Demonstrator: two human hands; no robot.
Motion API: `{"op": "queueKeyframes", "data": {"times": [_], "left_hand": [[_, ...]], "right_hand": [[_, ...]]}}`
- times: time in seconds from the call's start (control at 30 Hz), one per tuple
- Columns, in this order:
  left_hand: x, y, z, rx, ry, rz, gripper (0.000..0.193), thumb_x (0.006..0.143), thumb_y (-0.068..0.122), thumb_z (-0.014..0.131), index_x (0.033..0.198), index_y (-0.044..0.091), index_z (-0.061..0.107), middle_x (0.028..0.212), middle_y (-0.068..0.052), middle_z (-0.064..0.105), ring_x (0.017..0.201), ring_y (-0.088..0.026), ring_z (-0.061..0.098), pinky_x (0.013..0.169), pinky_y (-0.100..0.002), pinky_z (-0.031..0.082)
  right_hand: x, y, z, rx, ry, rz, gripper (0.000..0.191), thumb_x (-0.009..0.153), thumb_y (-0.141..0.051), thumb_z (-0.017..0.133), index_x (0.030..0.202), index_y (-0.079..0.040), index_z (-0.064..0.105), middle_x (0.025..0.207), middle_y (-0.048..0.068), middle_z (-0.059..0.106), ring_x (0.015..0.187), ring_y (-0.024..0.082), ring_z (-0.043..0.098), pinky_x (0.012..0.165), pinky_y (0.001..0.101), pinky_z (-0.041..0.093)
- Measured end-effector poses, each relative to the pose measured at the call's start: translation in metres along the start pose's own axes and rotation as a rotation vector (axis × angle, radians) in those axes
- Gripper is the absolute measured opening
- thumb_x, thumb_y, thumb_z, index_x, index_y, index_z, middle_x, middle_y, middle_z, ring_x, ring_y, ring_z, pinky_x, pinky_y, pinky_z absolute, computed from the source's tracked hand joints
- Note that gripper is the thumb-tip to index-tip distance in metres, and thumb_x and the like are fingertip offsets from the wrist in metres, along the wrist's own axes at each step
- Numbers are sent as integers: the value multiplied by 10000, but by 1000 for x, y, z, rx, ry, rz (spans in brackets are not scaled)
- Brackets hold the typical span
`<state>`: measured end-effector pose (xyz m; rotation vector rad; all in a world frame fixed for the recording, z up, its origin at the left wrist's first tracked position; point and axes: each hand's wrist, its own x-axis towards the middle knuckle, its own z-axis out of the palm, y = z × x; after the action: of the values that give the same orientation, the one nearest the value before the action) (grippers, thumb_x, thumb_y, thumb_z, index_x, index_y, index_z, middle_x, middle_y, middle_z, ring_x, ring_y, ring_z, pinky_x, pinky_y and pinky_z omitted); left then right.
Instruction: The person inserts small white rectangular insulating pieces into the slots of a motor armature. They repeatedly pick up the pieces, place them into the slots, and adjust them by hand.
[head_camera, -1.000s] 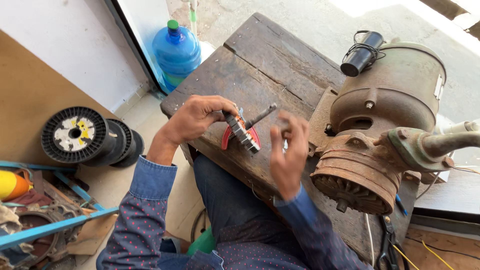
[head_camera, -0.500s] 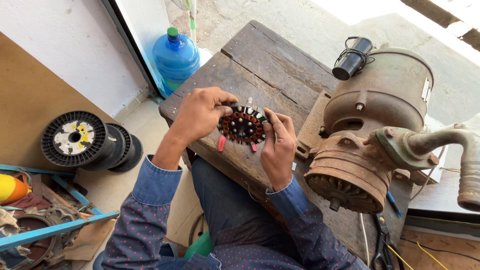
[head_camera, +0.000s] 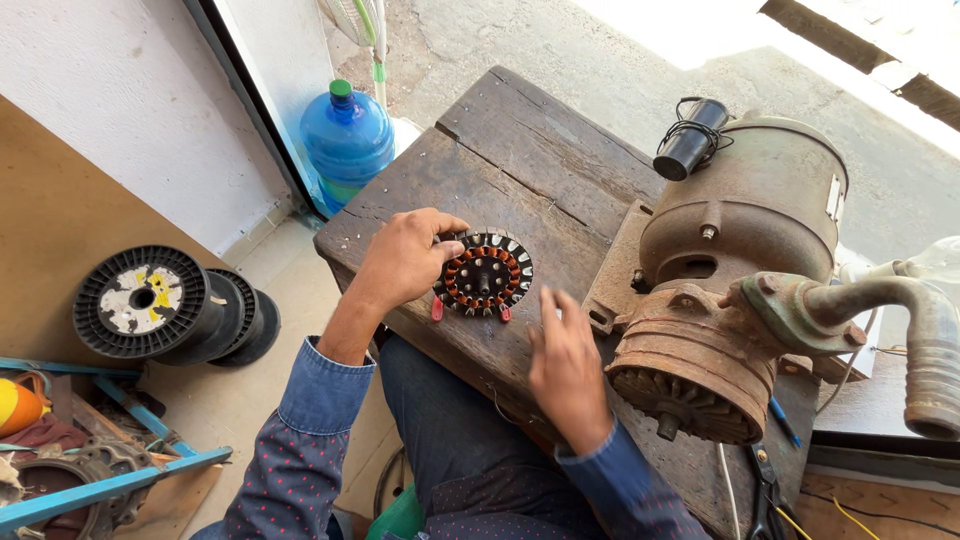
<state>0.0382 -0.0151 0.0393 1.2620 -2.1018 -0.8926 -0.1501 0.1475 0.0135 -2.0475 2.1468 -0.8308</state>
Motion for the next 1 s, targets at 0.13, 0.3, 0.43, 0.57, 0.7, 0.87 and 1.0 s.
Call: {"op": "queueKeyframes", "data": {"times": [0.13,0.3,0.43,0.57,0.7,0.87,1.0], "left_hand": [[-7,-4,-2,-125,32,-14,399,843,177,757,1229,91,703,1092,-117,743,954,-269,734,849,-386,559],[-40,-8,2,-156,265,69,403,868,120,760,1245,14,661,1080,-149,710,902,-261,731,814,-384,566],[-78,-13,14,-232,342,31,318,904,67,716,1214,14,675,1111,-140,704,889,-222,726,745,-332,610],[-117,-21,28,-203,414,24,287,892,35,712,1179,20,698,1099,-134,719,859,-213,725,725,-316,615],[-156,-30,40,-227,476,-16,247,890,16,700,1137,12,713,1068,-134,732,863,-221,737,733,-319,611],[-196,-43,53,-262,490,-141,219,879,30,698,1096,18,724,1041,-120,743,840,-221,744,731,-326,597],[-225,-52,63,-251,512,-215,213,873,46,700,1081,15,728,1052,-120,747,817,-231,737,736,-336,582]], "right_hand": [[-25,11,3,-188,-49,-49,486,873,26,573,1347,123,527,1370,316,531,1251,439,558,1051,456,465],[-30,18,12,-321,-114,-47,542,780,83,550,1322,112,562,1366,290,548,1245,417,564,1051,446,459],[-29,19,15,-264,-59,-68,463,818,87,567,1279,86,608,1322,247,611,1234,390,605,1031,424,493],[-27,20,17,-236,-15,-61,417,864,58,600,1279,52,636,1288,241,638,1170,371,646,977,410,535],[-20,19,20,-299,81,-121,410,854,-23,642,1251,78,648,1306,319,603,1130,413,646,934,428,544],[-18,13,21,-272,45,-67,298,882,-6,626,1166,22,712,1237,211,685,1088,353,684,914,417,562],[-20,10,20,-241,43,-44,232,911,-38,648,1120,-18,744,1190,171,710,1051,332,689,902,412,565]]}}
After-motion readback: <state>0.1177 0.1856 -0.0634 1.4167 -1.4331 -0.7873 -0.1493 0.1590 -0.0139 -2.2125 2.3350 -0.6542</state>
